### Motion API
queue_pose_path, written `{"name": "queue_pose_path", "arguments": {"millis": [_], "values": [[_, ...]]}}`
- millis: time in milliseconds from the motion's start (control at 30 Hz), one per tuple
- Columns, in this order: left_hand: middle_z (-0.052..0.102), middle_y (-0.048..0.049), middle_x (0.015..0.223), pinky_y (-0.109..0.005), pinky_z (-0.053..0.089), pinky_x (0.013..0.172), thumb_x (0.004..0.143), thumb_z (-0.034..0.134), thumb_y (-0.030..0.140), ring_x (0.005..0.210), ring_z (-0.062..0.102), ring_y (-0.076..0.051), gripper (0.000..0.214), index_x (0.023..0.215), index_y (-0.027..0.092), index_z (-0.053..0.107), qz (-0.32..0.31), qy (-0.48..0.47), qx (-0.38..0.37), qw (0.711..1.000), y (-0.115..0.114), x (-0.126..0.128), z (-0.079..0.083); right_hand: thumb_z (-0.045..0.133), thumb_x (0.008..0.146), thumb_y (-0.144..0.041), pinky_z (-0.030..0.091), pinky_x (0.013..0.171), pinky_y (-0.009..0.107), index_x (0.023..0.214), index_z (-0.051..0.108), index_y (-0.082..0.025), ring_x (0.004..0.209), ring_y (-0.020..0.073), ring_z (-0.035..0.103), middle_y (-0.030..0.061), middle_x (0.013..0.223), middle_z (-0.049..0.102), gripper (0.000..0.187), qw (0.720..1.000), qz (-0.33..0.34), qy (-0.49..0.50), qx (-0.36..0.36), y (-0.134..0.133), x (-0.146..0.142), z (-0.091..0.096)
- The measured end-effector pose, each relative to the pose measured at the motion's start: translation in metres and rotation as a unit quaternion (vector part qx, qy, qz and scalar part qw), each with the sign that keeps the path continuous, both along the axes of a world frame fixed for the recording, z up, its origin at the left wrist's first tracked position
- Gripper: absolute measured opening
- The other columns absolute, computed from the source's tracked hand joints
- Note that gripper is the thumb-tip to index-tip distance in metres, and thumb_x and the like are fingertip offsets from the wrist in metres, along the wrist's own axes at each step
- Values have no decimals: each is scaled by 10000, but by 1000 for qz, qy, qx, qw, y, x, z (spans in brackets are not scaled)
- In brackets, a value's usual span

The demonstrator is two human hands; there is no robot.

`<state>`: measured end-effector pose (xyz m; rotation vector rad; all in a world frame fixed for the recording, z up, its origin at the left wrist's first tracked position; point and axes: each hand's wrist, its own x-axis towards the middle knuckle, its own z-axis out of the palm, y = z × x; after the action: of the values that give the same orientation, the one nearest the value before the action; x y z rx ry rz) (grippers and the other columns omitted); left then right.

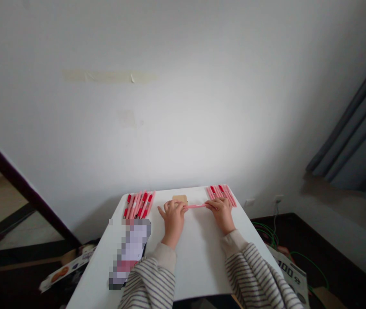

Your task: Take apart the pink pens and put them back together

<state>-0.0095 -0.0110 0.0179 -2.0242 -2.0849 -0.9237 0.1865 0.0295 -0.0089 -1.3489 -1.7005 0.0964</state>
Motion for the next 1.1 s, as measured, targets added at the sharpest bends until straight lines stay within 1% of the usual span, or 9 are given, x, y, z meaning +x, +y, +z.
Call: {"name": "queue_pose_path", "arguments": {"millis": [167, 300, 433, 533, 600, 700, 800, 1000, 1100], "values": [[596, -38, 1141, -695, 163, 1050, 875, 497, 320, 1144, 416, -258, 205, 962, 327, 682, -4, 14, -3, 1000, 1, 0, -2, 423, 914, -559, 260, 880, 400, 843, 761, -303, 936, 249, 478, 34, 847, 723, 430, 1000, 6, -1, 3, -2, 0, 3], [602, -47, 1138, -693, 174, 1054, 872, 494, 282, 1151, 423, -261, 207, 950, 299, 685, 7, 11, -20, 1000, 1, 2, -2, 413, 904, -591, 247, 873, 401, 834, 762, -314, 942, 254, 474, 32, 853, 724, 450, 1000, 5, 2, 0, -3, -1, 2], [604, -57, 1151, -692, 193, 1051, 892, 459, 332, 1162, 430, -264, 237, 959, 285, 681, 14, 11, -14, 1000, 0, 2, 0, 412, 905, -588, 251, 868, 400, 832, 761, -318, 941, 258, 473, 32, 853, 724, 447, 1000, 6, 5, 6, -1, 0, 0], [595, -56, 1173, -687, 214, 1045, 870, 499, 393, 1163, 434, -266, 237, 1019, 309, 663, 12, 6, -2, 1000, -1, 2, 1, 417, 909, -576, 250, 879, 402, 840, 759, -319, 934, 250, 473, 30, 850, 721, 434, 1000, 5, 4, 10, -1, 1, 0], [591, -54, 1176, -680, 216, 1049, 841, 552, 397, 1161, 438, -263, 245, 1052, 320, 650, 6, 1, 0, 1000, -1, 2, 2, 419, 913, -567, 252, 878, 403, 841, 759, -320, 929, 246, 473, 34, 842, 716, 426, 1000, 3, 1, 11, -1, 1, 0], [595, -43, 1155, -678, 194, 1062, 831, 575, 367, 1154, 443, -251, 182, 978, 313, 668, -3, -2, -1, 1000, -2, 2, 3, 416, 916, -563, 257, 869, 406, 837, 760, -319, 928, 246, 476, 39, 836, 712, 429, 1000, 3, -1, 12, -2, 1, 0], [603, -31, 1142, -684, 177, 1064, 846, 551, 362, 1152, 442, -249, 152, 905, 300, 677, -1, -1, -4, 1000, -2, 2, 3, 410, 915, -571, 256, 866, 410, 835, 761, -314, 930, 250, 479, 45, 837, 712, 443, 1000, 4, -1, 9, -3, 0, 1], [610, -36, 1141, -689, 155, 1067, 889, 470, 328, 1150, 437, -248, 213, 919, 292, 678, 7, 7, -18, 1000, -2, 3, 2, 402, 913, -580, 249, 858, 411, 833, 759, -316, 941, 258, 479, 42, 851, 716, 451, 1000, 2, -4, -4, -3, 0, 1], [605, -46, 1147, -691, 159, 1065, 889, 466, 351, 1156, 434, -252, 225, 936, 288, 677, 7, 1, -18, 1000, -2, 3, 2, 397, 912, -585, 249, 861, 410, 839, 760, -310, 940, 261, 477, 42, 859, 719, 461, 1000, 2, -6, -5, -3, 0, 1]]}}
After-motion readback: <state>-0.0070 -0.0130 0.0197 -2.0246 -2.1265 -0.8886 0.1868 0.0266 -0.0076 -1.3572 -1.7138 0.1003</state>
